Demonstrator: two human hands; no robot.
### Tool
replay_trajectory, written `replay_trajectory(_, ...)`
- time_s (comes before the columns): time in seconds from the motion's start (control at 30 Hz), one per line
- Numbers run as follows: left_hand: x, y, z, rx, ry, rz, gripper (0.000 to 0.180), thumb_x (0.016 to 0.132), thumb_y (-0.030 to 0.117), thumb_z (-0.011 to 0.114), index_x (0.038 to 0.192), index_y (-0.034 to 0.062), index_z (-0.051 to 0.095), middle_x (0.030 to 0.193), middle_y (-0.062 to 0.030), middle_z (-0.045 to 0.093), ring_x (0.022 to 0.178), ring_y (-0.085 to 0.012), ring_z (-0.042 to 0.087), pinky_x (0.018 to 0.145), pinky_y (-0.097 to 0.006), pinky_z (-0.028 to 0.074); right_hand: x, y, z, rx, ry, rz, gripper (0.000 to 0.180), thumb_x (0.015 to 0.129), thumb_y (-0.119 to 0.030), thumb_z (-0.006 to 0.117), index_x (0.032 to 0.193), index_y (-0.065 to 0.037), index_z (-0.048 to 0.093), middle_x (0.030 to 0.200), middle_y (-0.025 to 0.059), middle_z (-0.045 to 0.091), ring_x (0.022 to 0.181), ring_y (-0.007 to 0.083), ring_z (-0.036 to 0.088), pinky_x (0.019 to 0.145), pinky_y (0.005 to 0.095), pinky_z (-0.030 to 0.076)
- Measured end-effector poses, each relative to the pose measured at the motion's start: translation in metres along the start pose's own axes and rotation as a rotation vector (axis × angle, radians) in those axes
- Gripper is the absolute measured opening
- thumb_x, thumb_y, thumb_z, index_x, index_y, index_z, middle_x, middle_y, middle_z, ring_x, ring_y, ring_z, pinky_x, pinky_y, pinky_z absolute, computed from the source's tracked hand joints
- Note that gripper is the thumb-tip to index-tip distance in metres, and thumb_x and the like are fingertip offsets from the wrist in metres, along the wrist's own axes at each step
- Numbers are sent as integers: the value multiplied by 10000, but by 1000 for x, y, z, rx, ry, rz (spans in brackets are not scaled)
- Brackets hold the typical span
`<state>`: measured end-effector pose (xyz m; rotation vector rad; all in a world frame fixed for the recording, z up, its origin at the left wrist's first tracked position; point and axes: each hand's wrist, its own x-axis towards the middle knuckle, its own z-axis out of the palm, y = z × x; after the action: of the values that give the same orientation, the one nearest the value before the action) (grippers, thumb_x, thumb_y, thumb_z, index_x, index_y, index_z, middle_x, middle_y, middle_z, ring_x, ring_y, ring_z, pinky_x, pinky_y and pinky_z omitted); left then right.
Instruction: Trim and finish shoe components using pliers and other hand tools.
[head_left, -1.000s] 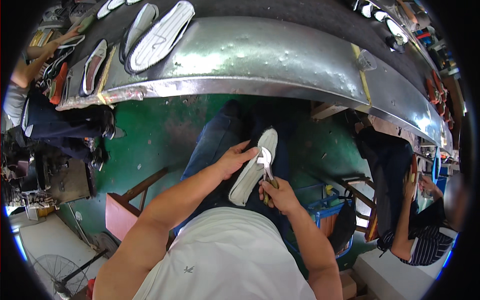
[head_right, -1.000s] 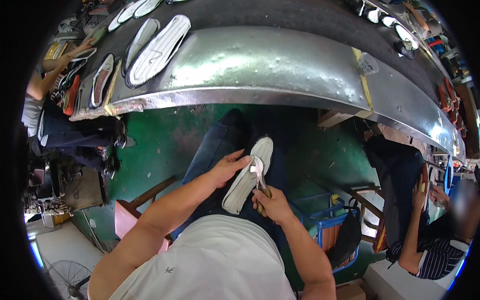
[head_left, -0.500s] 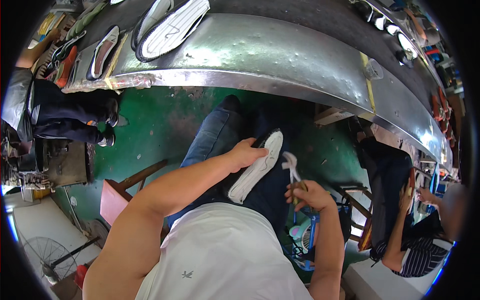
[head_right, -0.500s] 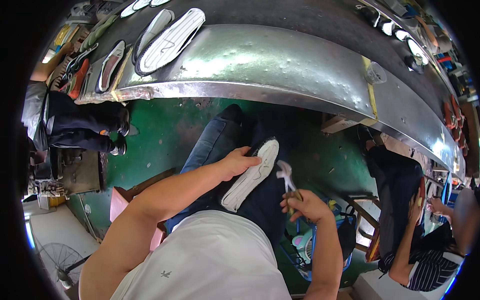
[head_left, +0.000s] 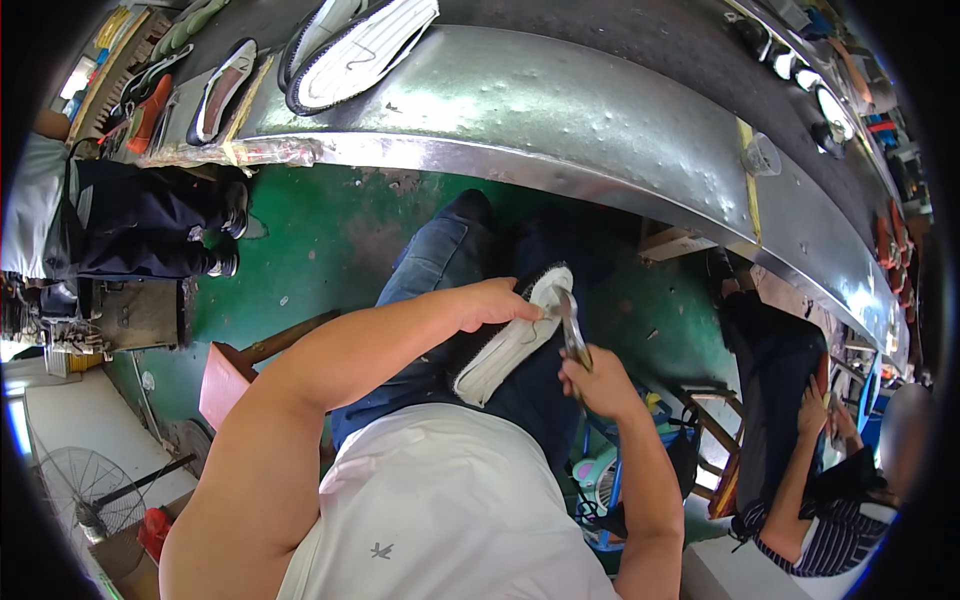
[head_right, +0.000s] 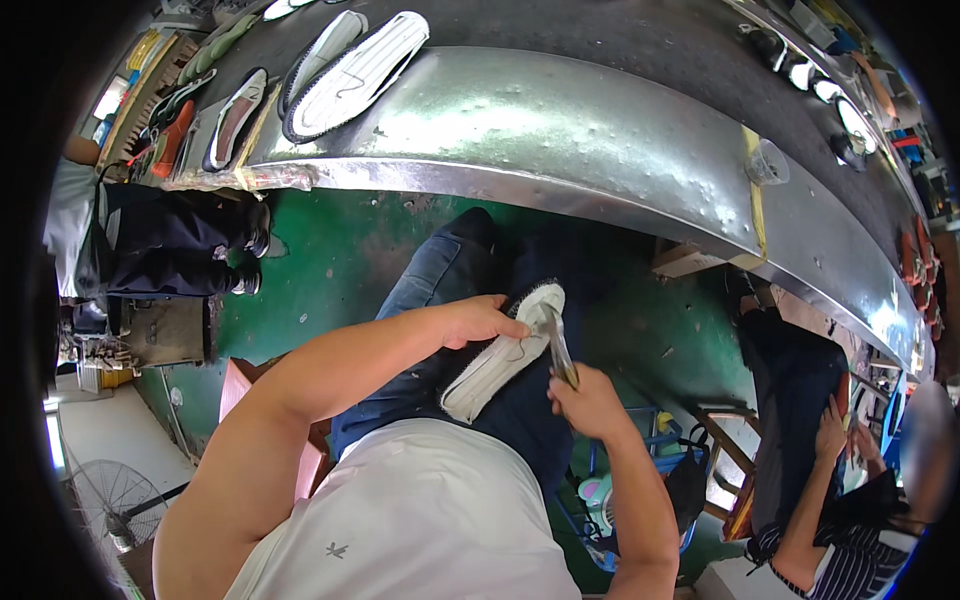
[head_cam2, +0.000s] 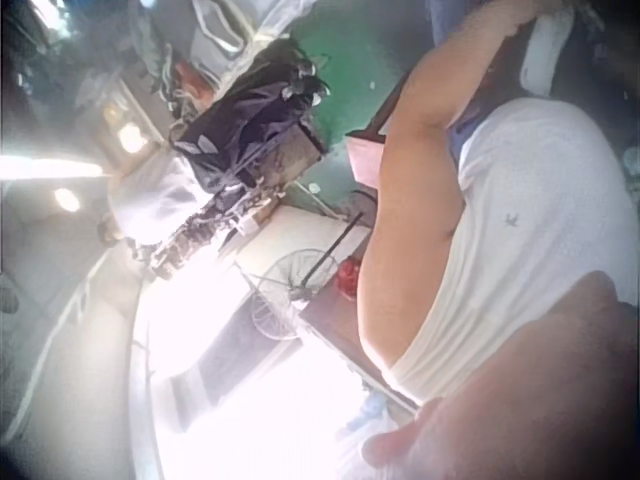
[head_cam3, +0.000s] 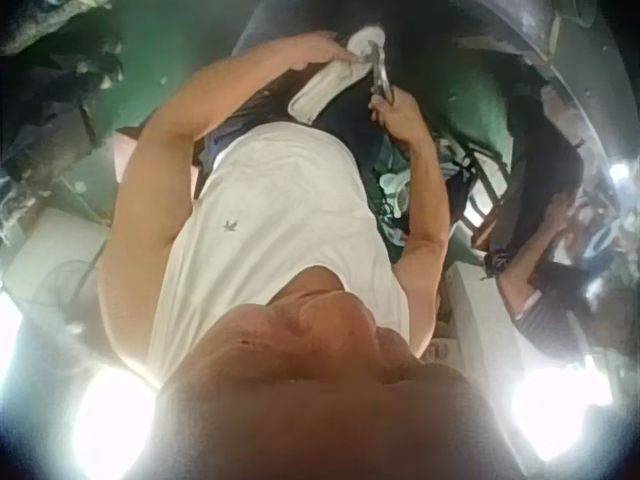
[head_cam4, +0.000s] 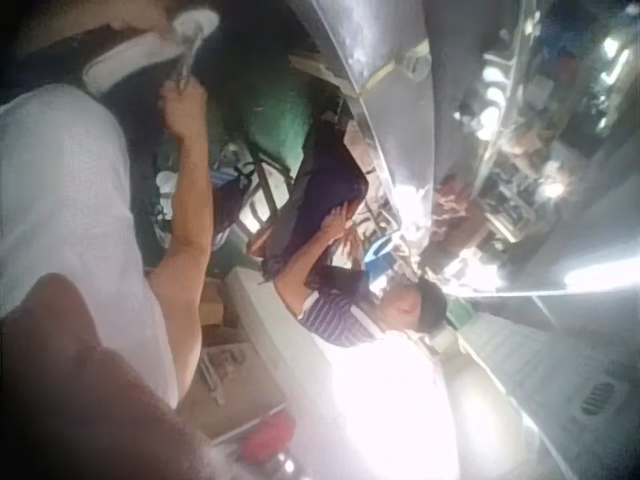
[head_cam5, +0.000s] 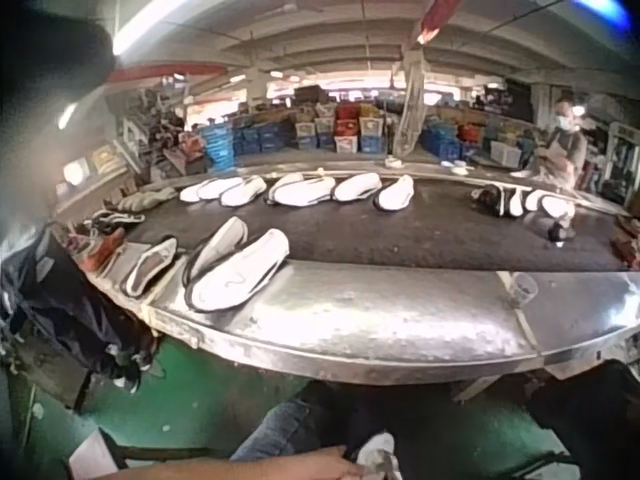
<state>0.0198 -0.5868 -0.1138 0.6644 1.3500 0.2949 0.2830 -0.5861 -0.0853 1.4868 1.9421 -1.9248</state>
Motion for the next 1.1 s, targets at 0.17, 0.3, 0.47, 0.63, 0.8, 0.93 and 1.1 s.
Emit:
replay_trajectory(0.17, 19, -17, -3, -49, 36, -45, 1013, 820, 305, 816, 1545, -79, 222, 1482, -221, 471, 1375, -275, 453, 1132, -391, 356, -41, -20, 0, -286, -240, 40, 331, 926, -153, 606, 1171, 70, 609, 943, 207, 687, 881, 343, 686, 800, 381, 542)
replay_trajectory(0.3, 6, 3, 6, -22, 57, -84, 948, 830, 268, 812, 1533, -59, 265, 1455, -205, 497, 1342, -265, 491, 1104, -399, 393, -47, -19, 19, -726, -23, -287, 605, 900, -117, 622, 1377, 189, 409, 1173, 326, 587, 1099, 439, 608, 974, 426, 519)
replay_trajectory(0.47, 25, -19, -2, -106, -67, -11, 1007, 842, 309, 803, 1559, -61, 200, 1496, -220, 450, 1362, -262, 471, 1108, -393, 391, -43, -50, 30, -1117, 186, -402, 625, 797, -27, 640, 1350, 183, 440, 1156, 299, 609, 1091, 444, 616, 1011, 414, 495)
replay_trajectory(0.63, 15, -9, 5, -21, 4, -39, 1004, 856, 332, 788, 1557, -68, 191, 1507, -235, 427, 1377, -264, 446, 1126, -378, 370, -30, -52, 25, -1048, -28, -328, 518, 848, -80, 616, 1301, 148, 506, 1106, 211, 629, 1077, 352, 638, 835, 372, 579)
replay_trajectory(0.8, 1, -7, 3, 28, 25, -28, 965, 868, 325, 783, 1532, -93, 222, 1487, -226, 451, 1371, -263, 454, 1118, -371, 382, -13, -109, 19, -1245, -318, -184, 333, 859, -135, 632, 1106, 88, 619, 983, 208, 681, 894, 365, 702, 772, 398, 573)
replay_trajectory(0.93, 2, -21, -11, -124, -45, 33, 939, 878, 292, 780, 1529, -93, 224, 1475, -211, 465, 1365, -254, 457, 1107, -375, 399, 13, -61, 10, -953, -185, -328, 226, 845, -172, 675, 1002, -12, 645, 874, 173, 690, 778, 371, 691, 718, 436, 553)
replay_trajectory(1.1, -6, -25, -19, -374, -129, 150, 969, 830, 270, 819, 1518, -92, 240, 1403, -230, 513, 1274, -284, 540, 1053, -374, 454, 29, -2, 19, -647, -29, -428, 210, 848, -172, 687, 1025, -67, 650, 900, 142, 698, 820, 358, 685, 728, 454, 539)
